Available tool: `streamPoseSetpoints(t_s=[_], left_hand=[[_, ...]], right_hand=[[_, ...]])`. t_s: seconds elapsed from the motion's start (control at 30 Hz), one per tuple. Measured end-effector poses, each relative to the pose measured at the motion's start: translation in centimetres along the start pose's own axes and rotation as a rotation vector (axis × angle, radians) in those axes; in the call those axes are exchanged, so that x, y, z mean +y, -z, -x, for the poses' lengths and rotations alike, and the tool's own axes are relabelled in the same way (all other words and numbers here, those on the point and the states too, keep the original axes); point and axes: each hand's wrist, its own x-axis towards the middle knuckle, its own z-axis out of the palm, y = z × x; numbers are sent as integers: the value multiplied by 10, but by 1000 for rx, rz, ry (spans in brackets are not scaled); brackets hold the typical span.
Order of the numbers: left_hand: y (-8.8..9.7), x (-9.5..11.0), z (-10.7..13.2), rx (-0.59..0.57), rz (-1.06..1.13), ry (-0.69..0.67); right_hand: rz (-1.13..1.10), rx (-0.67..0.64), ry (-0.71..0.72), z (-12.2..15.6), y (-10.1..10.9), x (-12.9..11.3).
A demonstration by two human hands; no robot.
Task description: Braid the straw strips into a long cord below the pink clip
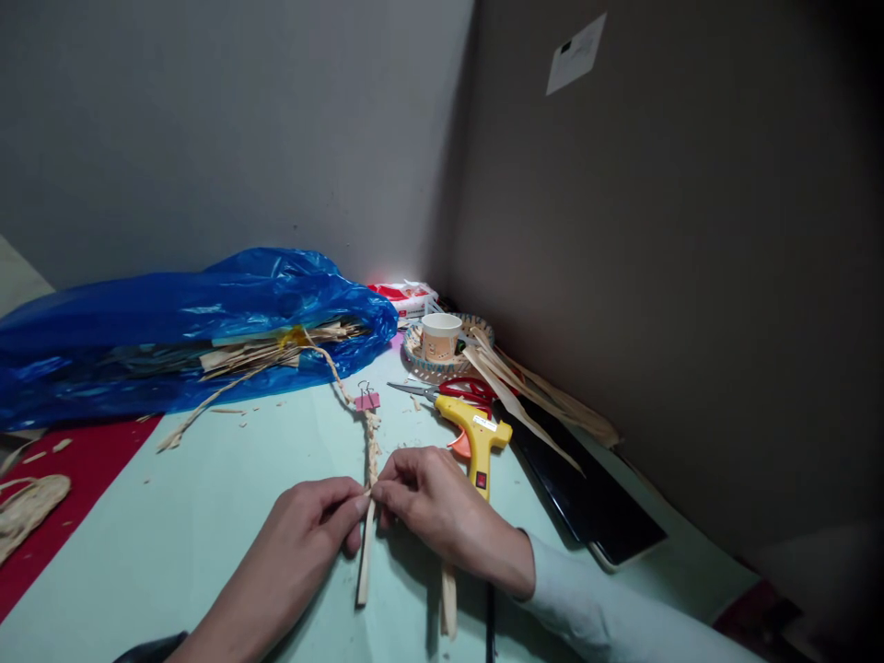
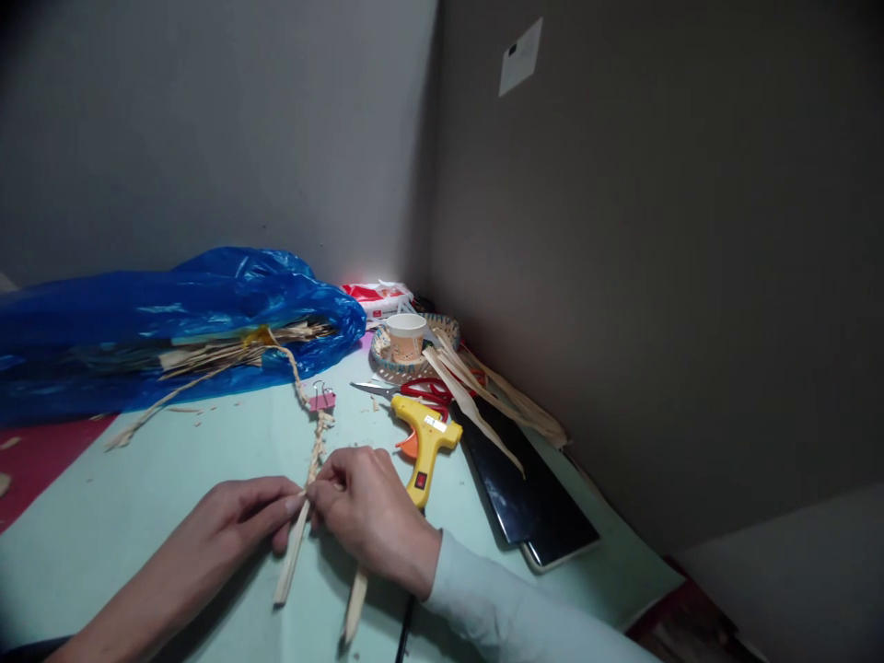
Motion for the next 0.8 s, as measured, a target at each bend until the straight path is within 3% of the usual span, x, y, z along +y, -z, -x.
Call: streamPoseSetpoints(t_s=[0.17,0.27,0.4,0.5,0.63,0.8], left_hand=[[-2,6,13,82,-118,27],[-14,5,21,94,-207,-50],[-33,-10,25,139,-338,-212],[-41,-21,25,125,-409,-252],[-34,-13,24,93,-477,-258],[-10,2,14,273,-380,-129]], right_hand=[[12,63,25,0,-5,-1],[-25,77,31,-1,-7,0],[-172,-5,-5,-1,-4,1],[-277,-70,-17,-2,-2,2],[-271,-64,-60,-3,-2,3],[-233,-38,-57,-2,-3,0]])
